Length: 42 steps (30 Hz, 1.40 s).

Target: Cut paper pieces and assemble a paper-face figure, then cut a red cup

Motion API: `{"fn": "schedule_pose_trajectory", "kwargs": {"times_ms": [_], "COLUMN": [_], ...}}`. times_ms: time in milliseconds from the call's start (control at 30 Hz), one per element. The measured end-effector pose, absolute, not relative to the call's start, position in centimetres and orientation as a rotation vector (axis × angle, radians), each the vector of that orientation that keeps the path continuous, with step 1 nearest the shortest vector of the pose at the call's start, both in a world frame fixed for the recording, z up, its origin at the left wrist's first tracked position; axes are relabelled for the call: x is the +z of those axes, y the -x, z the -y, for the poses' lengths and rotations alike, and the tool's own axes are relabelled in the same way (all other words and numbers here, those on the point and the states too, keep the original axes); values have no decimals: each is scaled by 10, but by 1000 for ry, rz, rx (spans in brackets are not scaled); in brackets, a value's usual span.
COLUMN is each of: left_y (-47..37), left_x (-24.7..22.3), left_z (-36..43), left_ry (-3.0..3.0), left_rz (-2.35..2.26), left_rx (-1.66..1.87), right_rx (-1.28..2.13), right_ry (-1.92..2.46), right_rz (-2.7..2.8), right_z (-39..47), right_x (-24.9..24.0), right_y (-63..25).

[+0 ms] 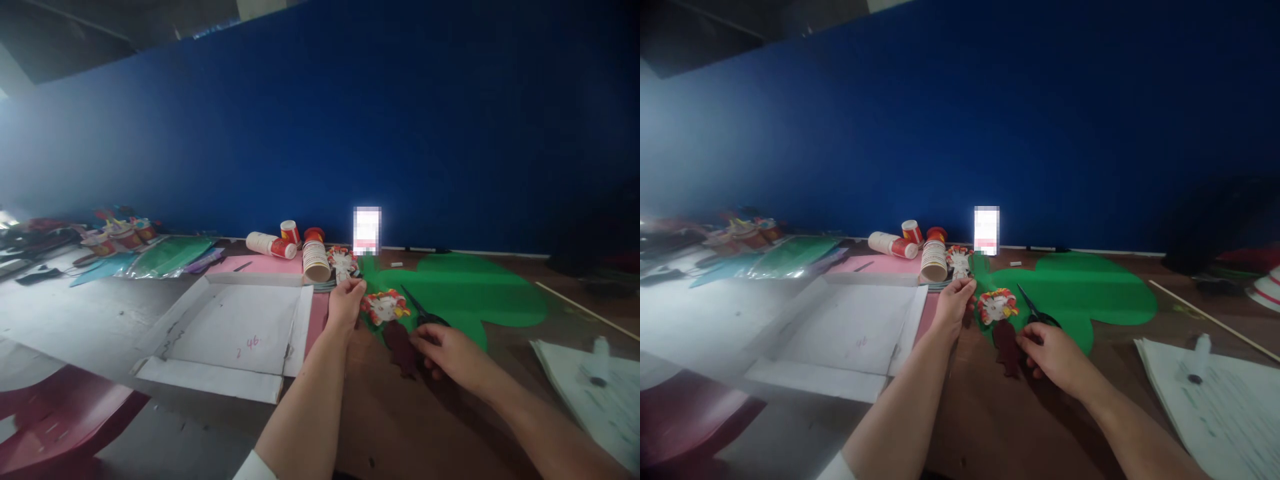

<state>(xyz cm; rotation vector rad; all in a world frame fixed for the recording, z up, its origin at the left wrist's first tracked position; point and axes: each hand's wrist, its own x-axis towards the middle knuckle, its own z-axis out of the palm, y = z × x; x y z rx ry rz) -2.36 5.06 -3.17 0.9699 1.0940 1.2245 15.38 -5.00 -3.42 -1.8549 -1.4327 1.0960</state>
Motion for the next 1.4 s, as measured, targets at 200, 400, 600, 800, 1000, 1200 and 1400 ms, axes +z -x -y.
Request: {"fn": "schedule_pose_trajectory", "kwargs": {"times_ms": [200, 400, 600, 800, 1000, 1200, 1400], "left_y": [23, 24, 23, 23, 25, 25, 24], "left_x": [-32, -35, -36, -35, -35, -33, -28], "left_z": [-50, -51, -45, -42, -41, -39, -37], "left_ry": [-968, -1018, -1113, -1198, -1189, -1210, -1204], "left_rz": [-1043, -1051, -967, -914, -939, -964, -976], "left_rx": [1243, 1200, 1064, 942, 924, 896, 871], "right_rx": [1052, 393, 141, 191, 311, 776, 1160], "right_ry": [1859, 1928, 1994, 2130, 2196, 1880, 1404], "right_rz": [1461, 1592, 1851, 1834, 1758, 1316, 984], "right_z": [50, 43, 39, 38, 41, 42, 44], "right_x": [-37, -39, -49, -43, -27, -21, -17], "right_y": [-158, -186, -198, -192, -187, -187, -186]}}
